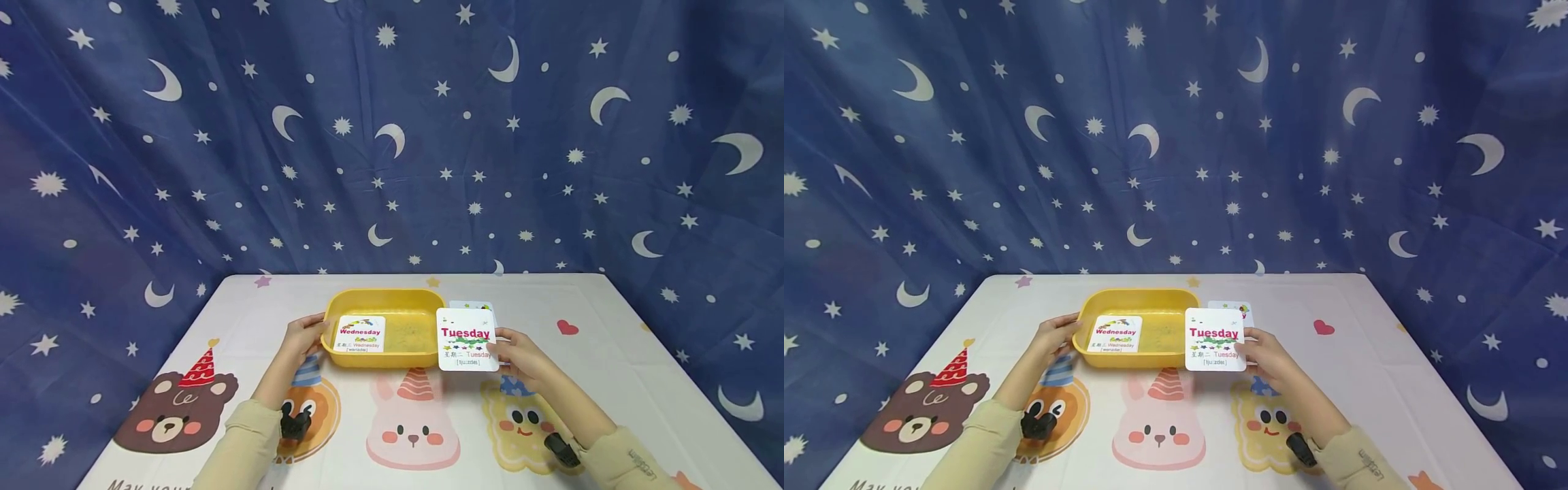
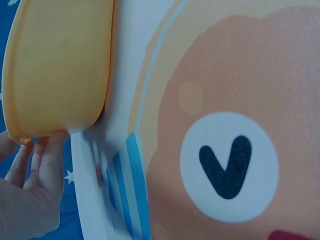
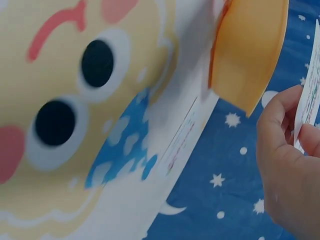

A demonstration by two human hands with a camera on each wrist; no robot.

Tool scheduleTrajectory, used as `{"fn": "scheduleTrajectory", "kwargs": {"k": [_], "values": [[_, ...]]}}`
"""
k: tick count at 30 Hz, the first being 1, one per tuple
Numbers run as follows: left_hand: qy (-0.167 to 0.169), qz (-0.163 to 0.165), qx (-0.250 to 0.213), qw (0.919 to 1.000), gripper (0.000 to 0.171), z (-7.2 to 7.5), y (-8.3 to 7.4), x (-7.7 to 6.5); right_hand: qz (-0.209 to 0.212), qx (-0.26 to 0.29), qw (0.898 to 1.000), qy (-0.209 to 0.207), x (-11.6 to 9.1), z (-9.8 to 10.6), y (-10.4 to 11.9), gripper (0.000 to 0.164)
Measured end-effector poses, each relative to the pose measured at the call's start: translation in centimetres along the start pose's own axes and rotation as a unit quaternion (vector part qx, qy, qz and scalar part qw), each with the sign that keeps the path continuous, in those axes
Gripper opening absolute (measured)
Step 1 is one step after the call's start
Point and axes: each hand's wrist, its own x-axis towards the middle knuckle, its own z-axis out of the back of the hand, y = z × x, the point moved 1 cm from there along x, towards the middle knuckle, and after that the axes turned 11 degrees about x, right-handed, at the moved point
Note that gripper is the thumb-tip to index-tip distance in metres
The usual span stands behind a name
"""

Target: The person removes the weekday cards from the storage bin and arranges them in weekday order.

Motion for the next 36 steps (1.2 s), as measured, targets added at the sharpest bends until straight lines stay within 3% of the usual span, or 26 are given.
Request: {"fn": "scheduleTrajectory", "kwargs": {"k": [9, 14, 23, 36], "values": [[0.003, -0.004, -0.006, 1.0000, 0.043, 0.0, -0.3, 0.1, 0.002, 0.010, 1.000, 0.009, -0.7, 3.0, -0.2, 0.047], [-0.001, -0.003, -0.005, 1.0000, 0.042, -0.1, -0.4, 0.0, 0.007, -0.011, 1.000, 0.005, -0.9, 4.6, -0.1, 0.049], [-0.002, -0.008, -0.011, 0.9999, 0.042, 0.0, -0.3, 0.1, -0.009, -0.065, 0.997, -0.046, -0.8, 7.7, -0.2, 0.055], [0.001, -0.006, -0.010, 0.9999, 0.042, 0.0, -0.1, 0.0, -0.029, -0.050, 0.994, -0.088, 0.4, 12.1, -0.8, 0.063]]}}
